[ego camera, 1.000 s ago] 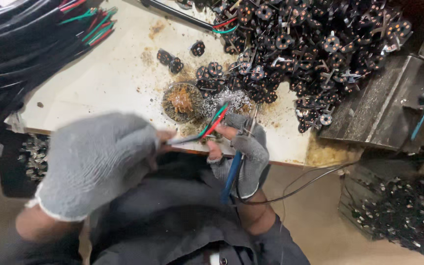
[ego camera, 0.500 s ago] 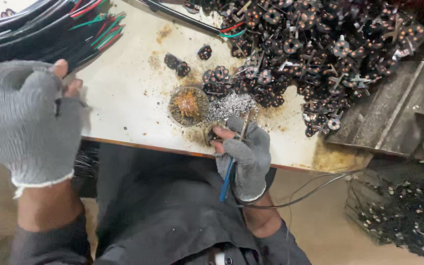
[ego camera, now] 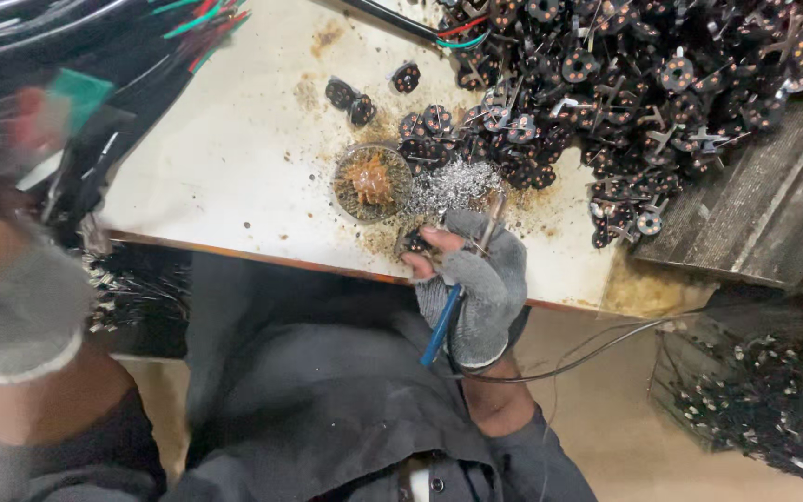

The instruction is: The person solders wires onto the terminals of black electrical connectors at a workbench. They hold a connector in one hand, dip the wire end into flux, and use a soldering iron to attach red and green wires, placing finished connectors aside and picking up new ones.

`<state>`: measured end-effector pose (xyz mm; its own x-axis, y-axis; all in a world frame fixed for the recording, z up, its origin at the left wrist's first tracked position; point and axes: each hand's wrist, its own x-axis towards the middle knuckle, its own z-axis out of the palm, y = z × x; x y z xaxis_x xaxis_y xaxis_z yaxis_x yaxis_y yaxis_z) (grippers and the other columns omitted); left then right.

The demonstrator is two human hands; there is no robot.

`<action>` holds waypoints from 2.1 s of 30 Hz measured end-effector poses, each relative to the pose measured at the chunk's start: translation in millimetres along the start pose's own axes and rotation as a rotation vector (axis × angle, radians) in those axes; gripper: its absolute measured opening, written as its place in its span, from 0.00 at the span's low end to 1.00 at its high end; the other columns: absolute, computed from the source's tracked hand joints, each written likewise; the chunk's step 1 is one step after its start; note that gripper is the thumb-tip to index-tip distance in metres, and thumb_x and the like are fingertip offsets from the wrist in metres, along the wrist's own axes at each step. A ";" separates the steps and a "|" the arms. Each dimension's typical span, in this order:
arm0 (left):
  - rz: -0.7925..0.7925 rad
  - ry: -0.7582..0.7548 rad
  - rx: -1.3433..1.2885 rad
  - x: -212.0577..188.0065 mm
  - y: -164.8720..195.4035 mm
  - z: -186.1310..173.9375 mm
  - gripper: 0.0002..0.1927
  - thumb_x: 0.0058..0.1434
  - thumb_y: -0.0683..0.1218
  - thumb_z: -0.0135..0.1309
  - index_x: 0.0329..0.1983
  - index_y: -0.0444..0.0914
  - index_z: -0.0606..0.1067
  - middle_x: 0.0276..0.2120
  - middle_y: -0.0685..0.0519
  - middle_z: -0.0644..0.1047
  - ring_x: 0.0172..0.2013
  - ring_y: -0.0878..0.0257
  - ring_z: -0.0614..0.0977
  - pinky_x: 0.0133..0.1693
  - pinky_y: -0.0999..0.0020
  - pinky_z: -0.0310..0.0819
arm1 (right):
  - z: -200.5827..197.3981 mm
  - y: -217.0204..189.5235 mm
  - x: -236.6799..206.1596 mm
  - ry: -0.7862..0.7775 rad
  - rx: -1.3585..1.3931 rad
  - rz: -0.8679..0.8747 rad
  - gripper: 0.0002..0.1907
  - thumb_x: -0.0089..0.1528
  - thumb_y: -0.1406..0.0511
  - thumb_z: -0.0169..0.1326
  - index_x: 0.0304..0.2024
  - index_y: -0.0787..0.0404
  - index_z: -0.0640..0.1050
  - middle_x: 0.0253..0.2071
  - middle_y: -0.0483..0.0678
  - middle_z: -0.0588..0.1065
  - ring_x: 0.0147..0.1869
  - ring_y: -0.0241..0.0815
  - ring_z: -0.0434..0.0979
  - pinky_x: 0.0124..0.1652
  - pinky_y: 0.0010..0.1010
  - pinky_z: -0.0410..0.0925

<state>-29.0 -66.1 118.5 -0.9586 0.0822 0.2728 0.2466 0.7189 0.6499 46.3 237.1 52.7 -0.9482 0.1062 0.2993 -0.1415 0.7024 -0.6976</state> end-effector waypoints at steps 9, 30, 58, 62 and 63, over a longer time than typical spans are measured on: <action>0.035 -0.647 -0.370 -41.3 48.3 101.2 0.08 0.66 0.45 0.50 0.44 0.36 0.72 0.36 0.42 0.75 0.38 0.39 0.78 0.37 0.51 0.71 | -8.3 23.7 -33.9 -0.122 0.555 0.393 0.07 0.66 0.66 0.63 0.42 0.63 0.80 0.34 0.50 0.80 0.35 0.39 0.78 0.38 0.28 0.70; -0.180 -0.777 -0.585 -48.2 51.4 121.3 0.08 0.64 0.48 0.55 0.42 0.39 0.75 0.33 0.46 0.79 0.36 0.44 0.82 0.35 0.56 0.74 | -5.6 25.8 -30.4 -0.110 0.597 0.222 0.22 0.62 0.66 0.67 0.48 0.60 0.66 0.38 0.50 0.79 0.38 0.42 0.80 0.40 0.29 0.73; 0.037 -0.620 -0.589 -52.9 46.3 134.6 0.09 0.60 0.44 0.61 0.40 0.40 0.74 0.35 0.47 0.76 0.37 0.47 0.81 0.37 0.57 0.73 | -7.4 36.0 -39.2 -0.142 0.615 0.290 0.20 0.62 0.63 0.66 0.44 0.60 0.67 0.35 0.46 0.79 0.37 0.38 0.80 0.39 0.29 0.73; 0.011 -0.640 -0.619 -52.2 43.1 134.1 0.08 0.61 0.44 0.62 0.40 0.40 0.74 0.35 0.48 0.76 0.36 0.49 0.81 0.37 0.58 0.74 | -8.7 38.1 -36.9 -0.162 0.600 0.284 0.20 0.61 0.64 0.66 0.44 0.60 0.67 0.34 0.46 0.79 0.37 0.38 0.80 0.38 0.28 0.73; 0.004 -0.650 -0.640 -52.2 42.6 134.0 0.08 0.61 0.44 0.61 0.39 0.40 0.74 0.35 0.49 0.76 0.36 0.50 0.82 0.38 0.59 0.75 | -8.9 38.2 -36.0 -0.164 0.594 0.283 0.20 0.61 0.64 0.66 0.43 0.60 0.67 0.34 0.46 0.79 0.37 0.38 0.80 0.38 0.28 0.72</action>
<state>12.4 52.7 36.9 -0.8015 0.5958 -0.0513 0.0964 0.2133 0.9722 77.6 266.3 21.0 -0.9960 0.0875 -0.0174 0.0306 0.1521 -0.9879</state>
